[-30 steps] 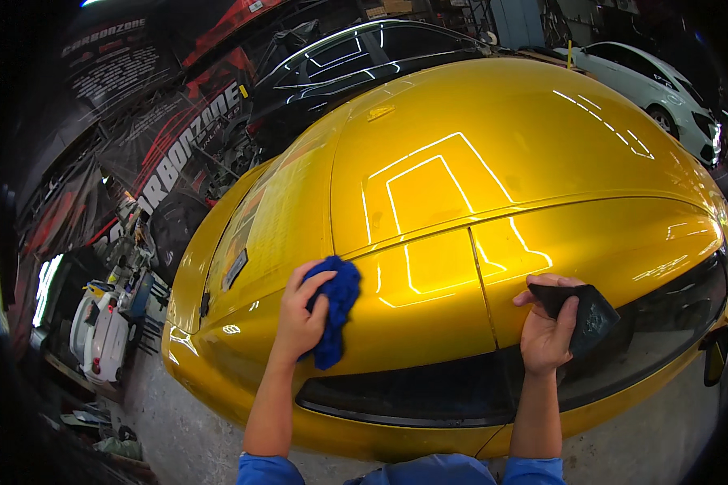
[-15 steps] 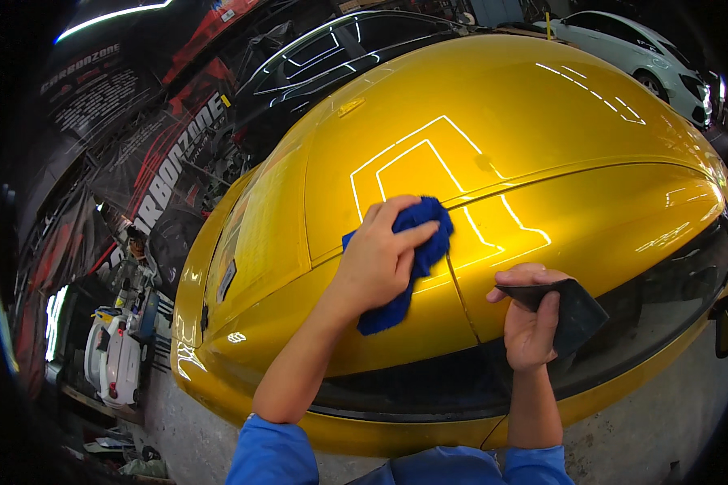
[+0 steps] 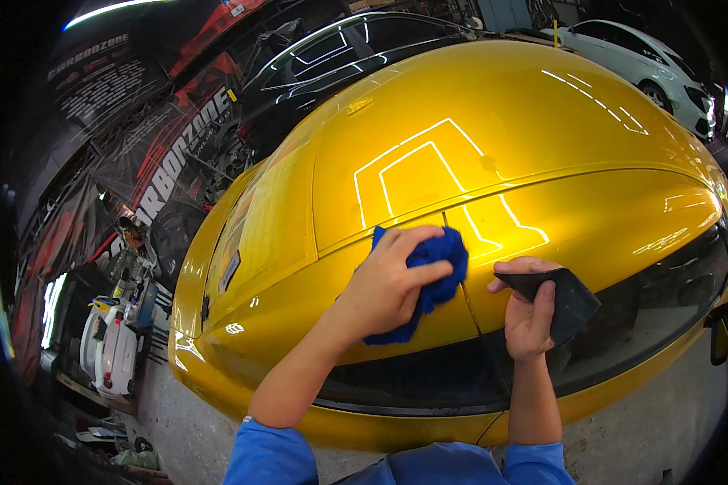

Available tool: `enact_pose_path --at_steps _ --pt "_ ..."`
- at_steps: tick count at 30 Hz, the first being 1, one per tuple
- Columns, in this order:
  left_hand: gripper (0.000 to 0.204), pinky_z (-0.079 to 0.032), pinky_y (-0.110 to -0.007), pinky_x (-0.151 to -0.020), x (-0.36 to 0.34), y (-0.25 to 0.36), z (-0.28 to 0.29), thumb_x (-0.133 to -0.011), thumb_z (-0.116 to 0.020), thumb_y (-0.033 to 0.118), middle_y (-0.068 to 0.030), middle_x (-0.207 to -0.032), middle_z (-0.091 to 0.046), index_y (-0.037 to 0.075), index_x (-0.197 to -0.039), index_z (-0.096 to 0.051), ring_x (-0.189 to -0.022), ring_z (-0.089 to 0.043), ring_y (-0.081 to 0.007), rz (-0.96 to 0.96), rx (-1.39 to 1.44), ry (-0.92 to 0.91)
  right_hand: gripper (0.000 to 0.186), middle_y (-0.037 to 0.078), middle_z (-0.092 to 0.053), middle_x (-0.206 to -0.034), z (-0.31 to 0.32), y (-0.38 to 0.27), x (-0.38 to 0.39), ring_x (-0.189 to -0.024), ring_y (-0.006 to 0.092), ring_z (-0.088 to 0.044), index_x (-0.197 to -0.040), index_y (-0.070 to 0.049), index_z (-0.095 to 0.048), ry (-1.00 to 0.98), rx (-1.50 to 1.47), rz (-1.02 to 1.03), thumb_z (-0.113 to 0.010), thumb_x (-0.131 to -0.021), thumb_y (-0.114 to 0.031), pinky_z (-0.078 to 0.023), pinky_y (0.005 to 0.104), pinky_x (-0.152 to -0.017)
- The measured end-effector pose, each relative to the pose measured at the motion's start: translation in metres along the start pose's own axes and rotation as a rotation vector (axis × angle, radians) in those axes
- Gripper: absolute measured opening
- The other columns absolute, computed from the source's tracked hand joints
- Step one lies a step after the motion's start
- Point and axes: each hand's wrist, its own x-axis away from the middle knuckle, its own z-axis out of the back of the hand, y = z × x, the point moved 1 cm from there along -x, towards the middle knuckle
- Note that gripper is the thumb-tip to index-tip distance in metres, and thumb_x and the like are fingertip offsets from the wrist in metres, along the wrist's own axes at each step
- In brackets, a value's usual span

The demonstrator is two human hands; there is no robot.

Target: Wet sanding the surface of a yellow car using a sanding block and water.

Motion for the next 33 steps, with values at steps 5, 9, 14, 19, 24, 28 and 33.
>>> enact_pose_path --at_steps 5,9,14,19,24,28,33 --pt "0.028 -0.041 -0.042 -0.104 0.037 0.0 0.021 -0.077 -0.06 -0.001 -0.0169 -0.131 -0.054 0.01 -0.101 -0.071 -0.121 -0.052 -0.0379 -0.028 0.425 -0.105 0.029 0.022 -0.065 -0.102 0.002 0.0 0.003 -0.089 0.0259 -0.063 -0.119 -0.001 -0.048 0.023 0.0 -0.017 -0.033 -0.106 -0.022 -0.052 0.0345 -0.073" --pt "0.02 -0.039 -0.044 -0.106 0.093 -0.018 0.054 -0.087 -0.06 0.011 -0.0205 -0.13 -0.055 0.002 -0.101 -0.072 -0.122 -0.054 -0.0354 0.121 1.113 0.083 0.029 0.023 -0.064 -0.103 0.002 0.002 0.004 -0.089 0.0272 -0.063 -0.12 0.0 -0.048 0.035 -0.016 -0.047 -0.034 -0.106 -0.021 -0.053 0.0353 -0.074" --pt "0.032 -0.046 -0.044 -0.101 0.15 -0.059 0.095 -0.092 -0.059 0.021 -0.0222 -0.131 -0.051 -0.004 -0.11 -0.067 -0.119 -0.056 -0.0362 0.318 1.03 0.556 0.029 0.022 -0.064 -0.104 0.007 0.002 0.004 -0.091 0.0275 -0.063 -0.12 0.0 -0.048 0.016 -0.006 -0.069 -0.036 -0.106 -0.022 -0.052 0.0352 -0.073" --pt "0.038 -0.038 -0.041 -0.106 0.186 -0.106 0.06 -0.092 -0.061 0.03 -0.0165 -0.13 -0.056 0.0 -0.115 -0.066 -0.123 -0.051 -0.0325 0.733 0.261 0.363 0.03 0.023 -0.064 -0.104 0.003 0.001 0.004 -0.093 0.0274 -0.063 -0.121 0.001 -0.048 0.042 -0.016 -0.051 -0.037 -0.105 -0.022 -0.052 0.0355 -0.072" --pt "0.029 -0.042 -0.044 -0.1 0.15 -0.074 0.044 -0.087 -0.066 0.026 -0.0139 -0.128 -0.058 0.005 -0.105 -0.073 -0.117 -0.053 -0.0357 0.665 -0.287 0.309 0.03 0.023 -0.065 -0.105 0.011 0.0 0.006 -0.093 0.0266 -0.062 -0.122 0.0 -0.048 0.028 0.008 -0.052 -0.037 -0.105 -0.022 -0.051 0.0348 -0.072" --pt "0.025 -0.044 -0.045 -0.091 0.128 -0.058 0.037 -0.083 -0.067 0.025 -0.0101 -0.123 -0.06 0.011 -0.102 -0.075 -0.107 -0.055 -0.035 0.63 -0.402 0.319 0.03 0.023 -0.065 -0.102 0.008 0.004 0.006 -0.085 0.0256 -0.062 -0.121 0.001 -0.049 0.094 0.013 -0.046 -0.037 -0.106 -0.023 -0.051 0.034 -0.07" --pt "0.025 -0.043 -0.046 -0.085 0.082 -0.037 0.014 -0.083 -0.065 0.026 -0.0102 -0.121 -0.06 0.011 -0.1 -0.075 -0.101 -0.054 -0.0346 0.607 -0.419 0.32 0.032 0.023 -0.066 -0.099 0.012 0.005 0.005 -0.077 0.0253 -0.061 -0.121 0.001 -0.048 0.144 0.051 -0.021 -0.036 -0.106 -0.024 -0.051 0.0332 -0.067"
